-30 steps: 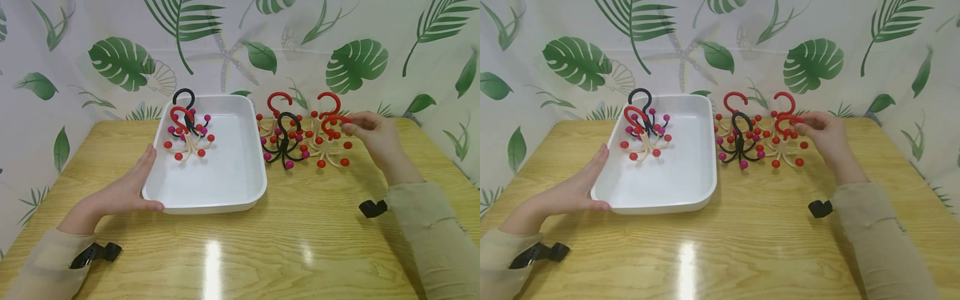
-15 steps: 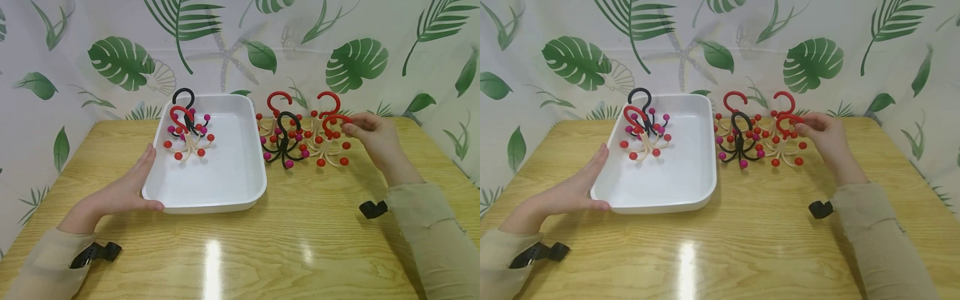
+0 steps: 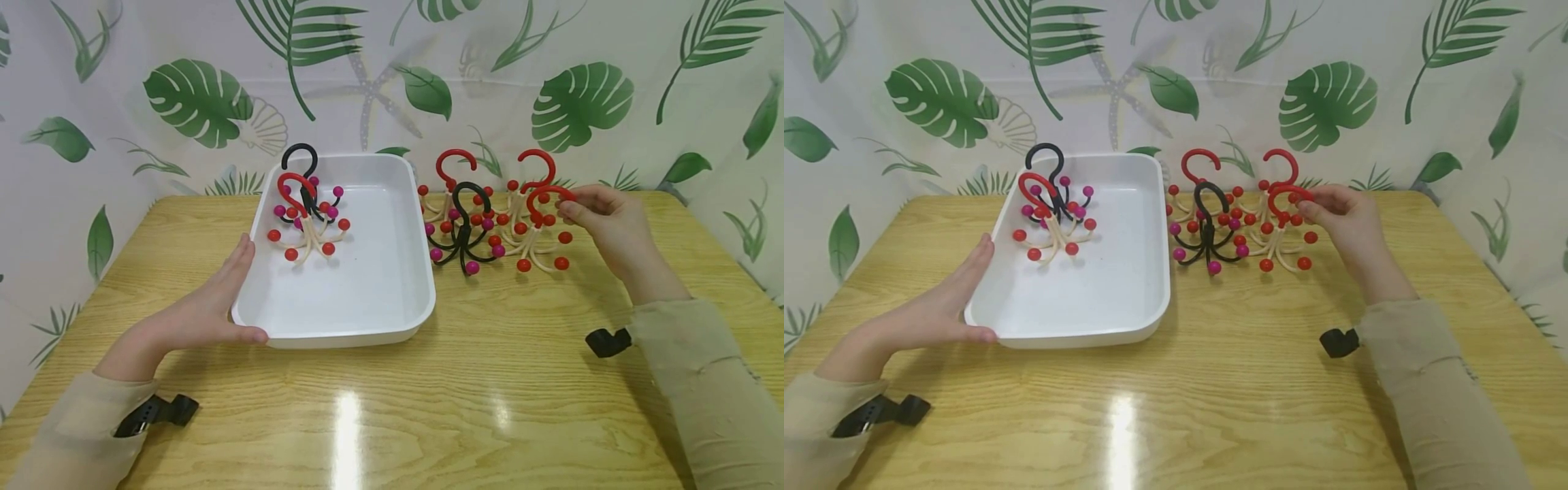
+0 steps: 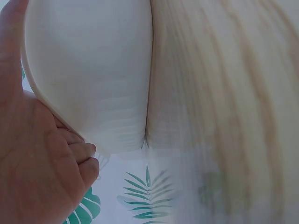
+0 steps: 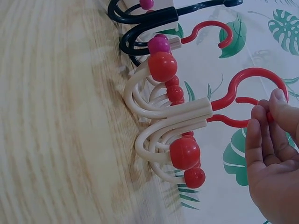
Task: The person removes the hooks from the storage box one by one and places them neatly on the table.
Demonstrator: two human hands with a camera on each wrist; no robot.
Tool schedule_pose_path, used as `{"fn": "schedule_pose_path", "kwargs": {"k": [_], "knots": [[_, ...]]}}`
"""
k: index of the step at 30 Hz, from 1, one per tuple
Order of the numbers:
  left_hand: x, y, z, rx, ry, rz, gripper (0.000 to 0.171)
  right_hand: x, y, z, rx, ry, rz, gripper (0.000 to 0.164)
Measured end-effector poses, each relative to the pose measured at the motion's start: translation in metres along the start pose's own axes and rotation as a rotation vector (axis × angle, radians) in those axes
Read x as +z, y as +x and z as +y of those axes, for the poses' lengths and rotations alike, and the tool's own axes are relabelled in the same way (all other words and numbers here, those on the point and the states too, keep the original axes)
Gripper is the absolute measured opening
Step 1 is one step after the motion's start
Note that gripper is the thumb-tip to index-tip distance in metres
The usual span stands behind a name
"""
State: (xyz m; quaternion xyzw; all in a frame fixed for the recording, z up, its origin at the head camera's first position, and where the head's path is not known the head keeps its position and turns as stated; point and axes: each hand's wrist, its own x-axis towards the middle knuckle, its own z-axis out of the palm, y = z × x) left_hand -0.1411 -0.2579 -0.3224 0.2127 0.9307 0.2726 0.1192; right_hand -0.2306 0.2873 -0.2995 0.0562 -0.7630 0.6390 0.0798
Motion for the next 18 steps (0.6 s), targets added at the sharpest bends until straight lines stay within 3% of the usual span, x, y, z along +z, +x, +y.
{"fn": "schedule_pose_path", "kwargs": {"k": [9,18], "knots": [[-0.001,-0.0005,0.0003,0.004,0.001,-0.005,0.131,0.0003,0.0001,0.0004,0.001,0.028,-0.008,0.026],[0.0003,0.0004,-0.0009,0.003,-0.001,0.008,0.131,0.0014,-0.0008,-0.0041,0.055,-0.169,0.016,0.04]]}}
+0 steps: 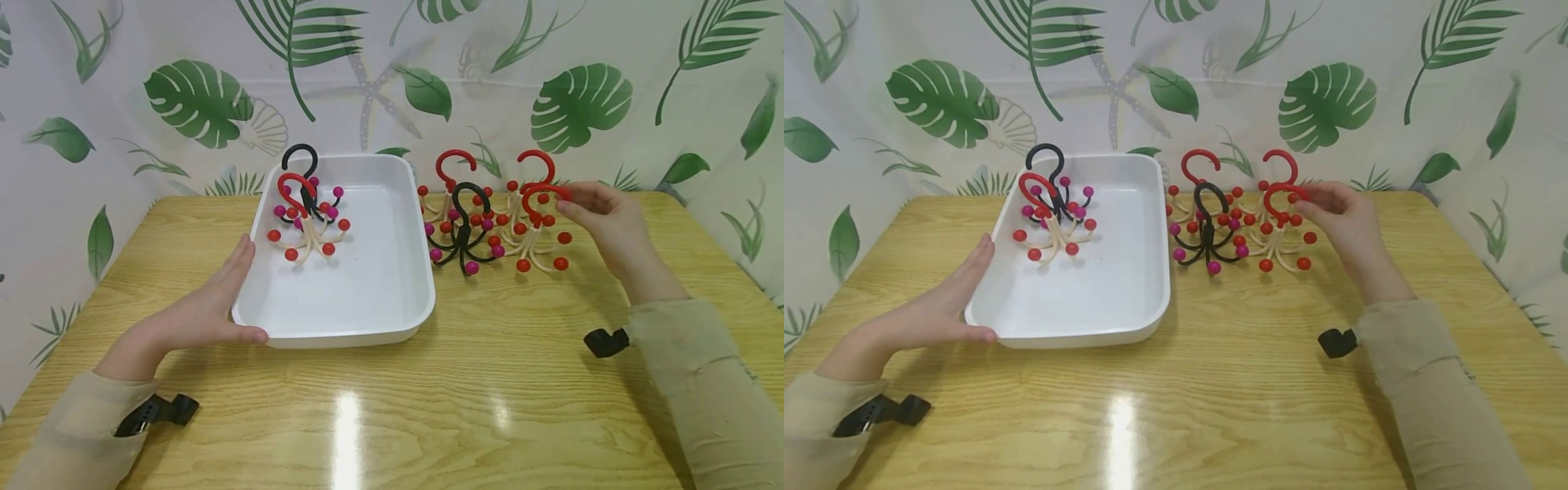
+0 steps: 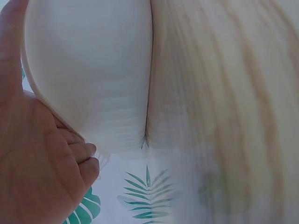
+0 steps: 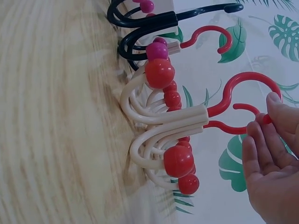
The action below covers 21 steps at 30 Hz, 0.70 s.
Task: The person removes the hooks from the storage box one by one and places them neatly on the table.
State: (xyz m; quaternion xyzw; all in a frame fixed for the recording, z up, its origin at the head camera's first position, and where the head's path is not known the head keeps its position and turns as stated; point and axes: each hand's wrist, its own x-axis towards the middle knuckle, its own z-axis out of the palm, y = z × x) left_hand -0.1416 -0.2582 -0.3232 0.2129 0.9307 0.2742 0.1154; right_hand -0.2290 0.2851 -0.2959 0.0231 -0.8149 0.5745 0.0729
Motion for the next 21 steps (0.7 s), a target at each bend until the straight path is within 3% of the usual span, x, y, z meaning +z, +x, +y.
{"fn": "schedule_pose_path", "kwargs": {"k": [12,21], "knots": [[-0.001,-0.001,0.001,-0.004,0.009,-0.009,0.131,0.007,0.0,-0.017,-0.061,0.193,0.056,0.044],[0.0,0.0,0.0,-0.005,0.002,-0.007,0.131,0.018,0.001,-0.037,-0.117,0.236,0.077,0.041]]}}
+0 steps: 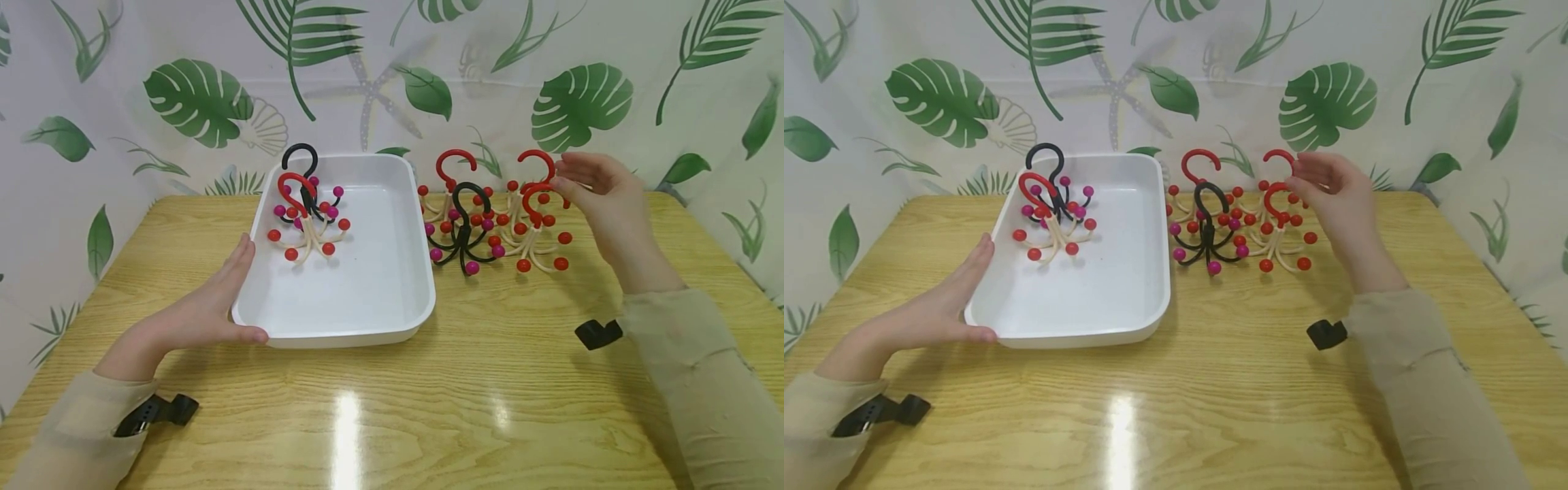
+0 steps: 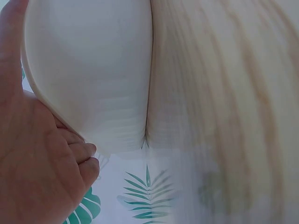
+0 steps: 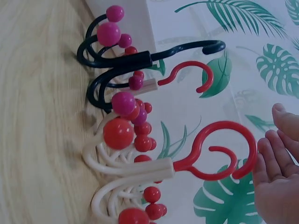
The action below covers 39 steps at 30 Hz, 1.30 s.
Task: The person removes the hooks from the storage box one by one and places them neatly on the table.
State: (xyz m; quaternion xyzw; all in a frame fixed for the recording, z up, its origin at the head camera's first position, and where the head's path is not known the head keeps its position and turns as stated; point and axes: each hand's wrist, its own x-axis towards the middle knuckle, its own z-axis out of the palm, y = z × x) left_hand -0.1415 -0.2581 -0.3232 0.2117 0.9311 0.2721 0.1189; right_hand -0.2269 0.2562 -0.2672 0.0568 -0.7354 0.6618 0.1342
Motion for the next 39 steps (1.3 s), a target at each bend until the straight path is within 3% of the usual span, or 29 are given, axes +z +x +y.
{"fn": "schedule_pose_path", "kwargs": {"k": [11,19,29,39], "knots": [[0.0,-0.001,0.0,0.003,0.001,0.0,0.132,0.026,0.001,-0.017,-0.059,0.054,-0.088,0.039],[-0.001,-0.002,0.001,0.003,0.001,-0.004,0.132,0.05,0.003,-0.029,-0.049,-0.082,-0.145,0.041],[0.0,-0.001,0.0,0.008,0.01,0.008,0.131,0.088,0.004,-0.04,-0.104,-0.193,-0.21,0.04],[0.0,0.0,0.0,0.005,0.018,-0.001,0.131,0.123,0.009,-0.043,-0.131,-0.209,-0.262,0.042]]}}
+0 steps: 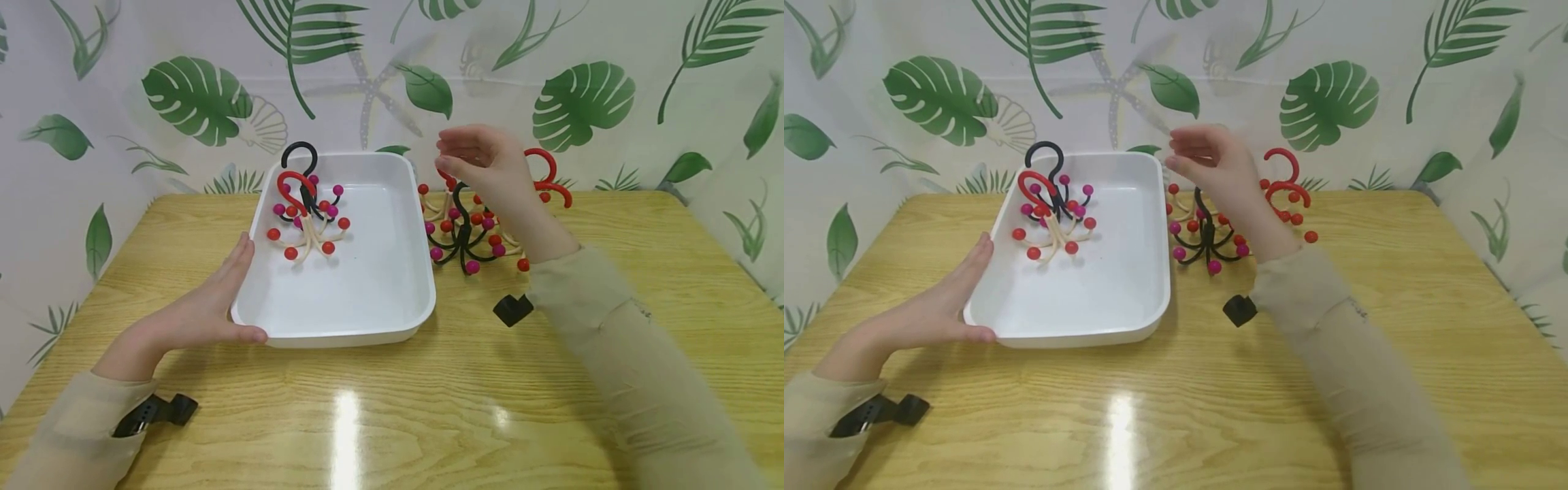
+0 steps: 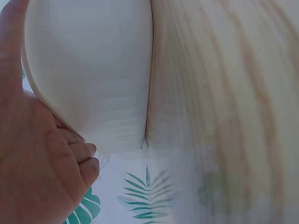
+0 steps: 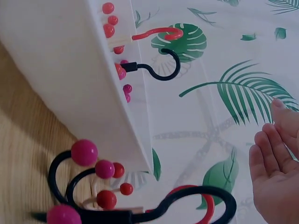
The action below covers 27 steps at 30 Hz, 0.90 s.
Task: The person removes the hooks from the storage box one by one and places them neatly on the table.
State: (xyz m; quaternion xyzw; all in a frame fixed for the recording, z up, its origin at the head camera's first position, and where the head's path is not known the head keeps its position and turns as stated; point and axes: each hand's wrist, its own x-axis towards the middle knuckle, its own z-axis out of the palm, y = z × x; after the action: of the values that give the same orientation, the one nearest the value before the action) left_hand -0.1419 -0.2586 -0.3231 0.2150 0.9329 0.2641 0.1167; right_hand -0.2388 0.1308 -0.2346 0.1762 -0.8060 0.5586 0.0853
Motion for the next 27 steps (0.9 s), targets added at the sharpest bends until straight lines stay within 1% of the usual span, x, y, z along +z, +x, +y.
{"fn": "schedule_pose_path", "kwargs": {"k": [4,7,10,12,14,21,27], "knots": [[0.0,0.0,0.0,0.001,-0.002,0.006,0.13,0.012,0.004,-0.001,-0.046,0.02,-0.031,0.042],[0.0,-0.001,0.001,0.014,-0.008,0.011,0.131,0.021,0.009,-0.002,-0.085,0.042,-0.058,0.041],[-0.001,-0.001,0.001,0.023,-0.012,0.008,0.132,0.032,0.014,-0.004,-0.097,0.059,-0.084,0.039],[-0.001,-0.001,0.001,0.026,-0.012,0.007,0.132,0.039,0.016,-0.005,-0.091,0.068,-0.099,0.039],[-0.001,-0.001,0.001,0.026,-0.013,0.009,0.132,0.046,0.019,-0.007,-0.067,0.067,-0.112,0.041],[-0.001,-0.001,0.0,0.024,-0.006,0.015,0.132,0.074,0.026,-0.008,-0.047,0.091,-0.154,0.039],[-0.001,-0.001,0.002,0.021,-0.004,0.01,0.132,0.094,0.025,-0.008,0.022,0.118,-0.188,0.041]]}}
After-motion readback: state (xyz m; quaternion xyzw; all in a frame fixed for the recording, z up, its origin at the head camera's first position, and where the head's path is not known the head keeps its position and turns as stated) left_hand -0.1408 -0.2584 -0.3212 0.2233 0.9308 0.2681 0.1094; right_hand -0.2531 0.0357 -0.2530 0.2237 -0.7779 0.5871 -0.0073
